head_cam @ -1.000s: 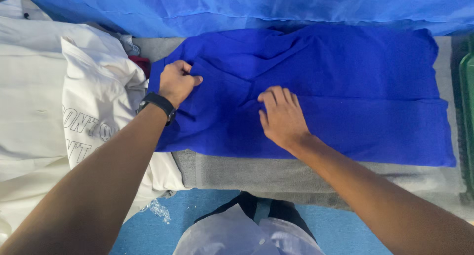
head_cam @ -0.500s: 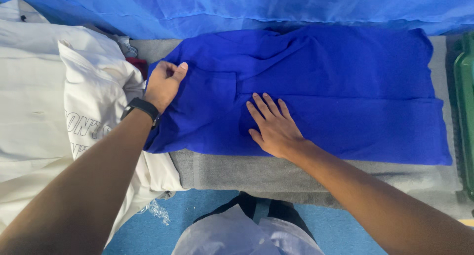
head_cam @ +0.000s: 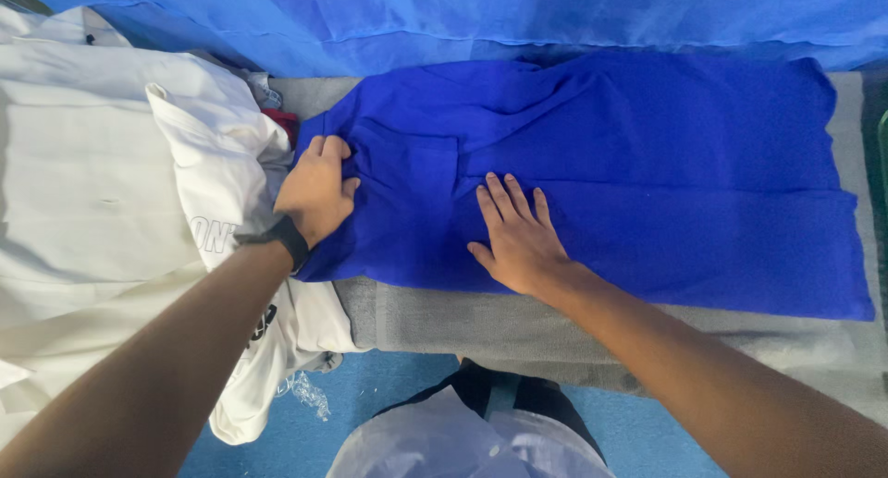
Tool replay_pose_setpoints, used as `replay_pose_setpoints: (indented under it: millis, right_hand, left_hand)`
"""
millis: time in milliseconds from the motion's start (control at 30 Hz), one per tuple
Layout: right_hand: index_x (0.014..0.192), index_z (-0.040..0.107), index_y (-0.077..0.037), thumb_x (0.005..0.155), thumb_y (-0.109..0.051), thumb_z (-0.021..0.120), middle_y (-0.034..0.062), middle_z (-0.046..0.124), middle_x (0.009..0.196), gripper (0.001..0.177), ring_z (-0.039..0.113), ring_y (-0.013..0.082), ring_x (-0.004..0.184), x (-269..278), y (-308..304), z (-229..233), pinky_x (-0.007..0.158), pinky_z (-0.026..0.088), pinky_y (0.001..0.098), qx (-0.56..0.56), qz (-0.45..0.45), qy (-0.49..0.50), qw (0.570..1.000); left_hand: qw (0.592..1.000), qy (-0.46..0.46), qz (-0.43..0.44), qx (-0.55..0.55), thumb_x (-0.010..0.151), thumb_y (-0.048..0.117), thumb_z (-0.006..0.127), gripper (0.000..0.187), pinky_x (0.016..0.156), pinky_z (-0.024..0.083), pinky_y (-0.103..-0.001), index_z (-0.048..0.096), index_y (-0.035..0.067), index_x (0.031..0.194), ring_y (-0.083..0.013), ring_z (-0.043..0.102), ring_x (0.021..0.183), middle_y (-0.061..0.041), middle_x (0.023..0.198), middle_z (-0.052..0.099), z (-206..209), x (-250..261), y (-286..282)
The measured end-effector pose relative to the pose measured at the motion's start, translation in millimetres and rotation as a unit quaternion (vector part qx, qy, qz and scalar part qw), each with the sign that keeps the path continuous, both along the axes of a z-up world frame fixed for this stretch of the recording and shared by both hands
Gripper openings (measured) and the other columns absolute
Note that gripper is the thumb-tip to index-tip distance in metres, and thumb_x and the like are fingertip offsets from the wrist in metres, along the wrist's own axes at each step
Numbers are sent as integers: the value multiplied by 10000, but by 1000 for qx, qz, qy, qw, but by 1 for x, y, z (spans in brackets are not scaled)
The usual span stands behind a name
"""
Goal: The person folds a blue polo shirt on a gray surface, smoothing and aligning it before folding it into a compact rectangle. The folded shirt is then placed into a green plastic basket. The person then picks up a white t-shirt and begins to unfold it.
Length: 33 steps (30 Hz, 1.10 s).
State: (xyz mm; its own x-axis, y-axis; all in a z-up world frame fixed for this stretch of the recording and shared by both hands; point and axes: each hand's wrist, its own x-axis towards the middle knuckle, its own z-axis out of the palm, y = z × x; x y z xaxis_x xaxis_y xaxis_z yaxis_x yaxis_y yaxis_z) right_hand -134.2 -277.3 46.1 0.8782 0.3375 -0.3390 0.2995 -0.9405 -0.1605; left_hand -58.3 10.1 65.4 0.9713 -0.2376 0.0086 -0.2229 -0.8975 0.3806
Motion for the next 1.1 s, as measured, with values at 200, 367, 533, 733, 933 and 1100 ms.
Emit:
replay_pose_setpoints:
  millis: [200,367,533,733,933,1100]
  right_hand:
    - [1531,280,-8,984,-386,552,217,174,1638,719,156,341,1536,-20,12,1,1238,154,550,80,41,-47,995]
    - [1536,286,-45,987,-399,533,193,188,1633,698,159,326,1526,-30,15,2,1227,142,561,65,89,-32,993]
    - [1542,262,-25,984,-426,523,196,168,1632,735,143,316,1526,-32,4,4,1223,140,550,52,50,-11,997]
    - [1522,304,-44,992,-397,541,164,208,1626,679,183,301,1527,-29,-20,14,1229,164,539,27,23,24,999]
    - [1493,374,-47,967,-348,587,182,269,1598,642,252,319,1494,-26,-61,20,1209,239,495,21,-46,6,999]
    - [1368,529,-87,982,-335,575,117,430,1494,461,401,289,1415,-12,-99,25,1163,349,471,24,-79,34,996]
  left_hand:
    - [965,-136,-87,206,808,239,715,450,851,430,-443,595,-30,1148,-329,546,987,-170,1051,575,1,-58,1]
    - [929,-124,-90,336,763,140,664,392,869,415,-395,624,44,1140,-267,554,1026,-126,1127,590,-6,-69,13]
    - [909,-146,-89,381,784,184,618,390,890,412,-394,630,49,1150,-263,553,1067,-144,1236,601,-19,-68,15]
    - [879,-85,-70,464,909,275,509,403,1014,349,-470,619,30,1209,-285,478,1212,-135,1286,550,-23,-57,-8]
    - [914,7,1,406,856,427,609,625,1011,313,-514,638,-45,1264,-326,460,1189,-161,1253,534,-8,-22,-36]
    - [971,-66,33,229,812,434,682,558,967,384,-548,698,-25,1129,-397,524,1174,-224,1239,564,-13,20,-57]
